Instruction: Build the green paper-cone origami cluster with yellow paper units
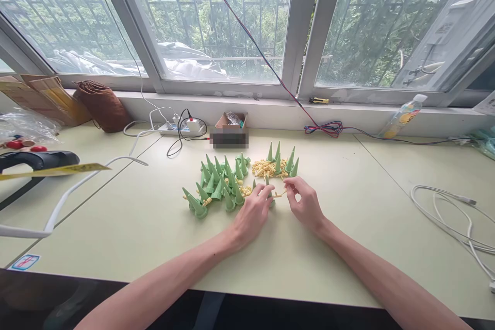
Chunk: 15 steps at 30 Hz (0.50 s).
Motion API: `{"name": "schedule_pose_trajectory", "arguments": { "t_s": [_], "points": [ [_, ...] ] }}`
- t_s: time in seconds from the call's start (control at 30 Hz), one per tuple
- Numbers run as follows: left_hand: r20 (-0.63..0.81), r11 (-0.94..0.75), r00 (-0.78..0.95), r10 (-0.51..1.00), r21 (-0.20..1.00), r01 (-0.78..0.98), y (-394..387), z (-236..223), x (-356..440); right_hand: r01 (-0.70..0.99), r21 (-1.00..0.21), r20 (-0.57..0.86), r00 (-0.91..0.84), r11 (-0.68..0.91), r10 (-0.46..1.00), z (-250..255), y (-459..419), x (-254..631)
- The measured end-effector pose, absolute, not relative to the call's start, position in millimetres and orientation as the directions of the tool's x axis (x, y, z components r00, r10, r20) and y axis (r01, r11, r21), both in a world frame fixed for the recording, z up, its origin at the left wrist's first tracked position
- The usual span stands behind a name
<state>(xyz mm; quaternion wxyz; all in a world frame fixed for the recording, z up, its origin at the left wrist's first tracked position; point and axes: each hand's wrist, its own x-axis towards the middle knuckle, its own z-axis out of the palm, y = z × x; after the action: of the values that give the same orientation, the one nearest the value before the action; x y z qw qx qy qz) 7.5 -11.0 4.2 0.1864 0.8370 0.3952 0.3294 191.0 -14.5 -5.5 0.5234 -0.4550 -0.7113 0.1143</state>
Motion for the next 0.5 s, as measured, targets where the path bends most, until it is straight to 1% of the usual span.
{"name": "schedule_pose_trajectory", "arguments": {
  "t_s": [0.33, 0.5],
  "points": [
    [0.383, -0.608, 0.476, 0.792, 0.566, 0.557, -13.2, 6.6, 7.8, 0.527, -0.632, 0.649, -0.040, 0.568, 0.760, -5.0, -16.4, 190.8],
    [0.394, -0.614, 0.473, 0.788, 0.560, 0.557, -13.1, 6.0, 8.3, 0.519, -0.639, 0.644, -0.044, 0.568, 0.764, -4.1, -16.8, 190.4]
  ]
}}
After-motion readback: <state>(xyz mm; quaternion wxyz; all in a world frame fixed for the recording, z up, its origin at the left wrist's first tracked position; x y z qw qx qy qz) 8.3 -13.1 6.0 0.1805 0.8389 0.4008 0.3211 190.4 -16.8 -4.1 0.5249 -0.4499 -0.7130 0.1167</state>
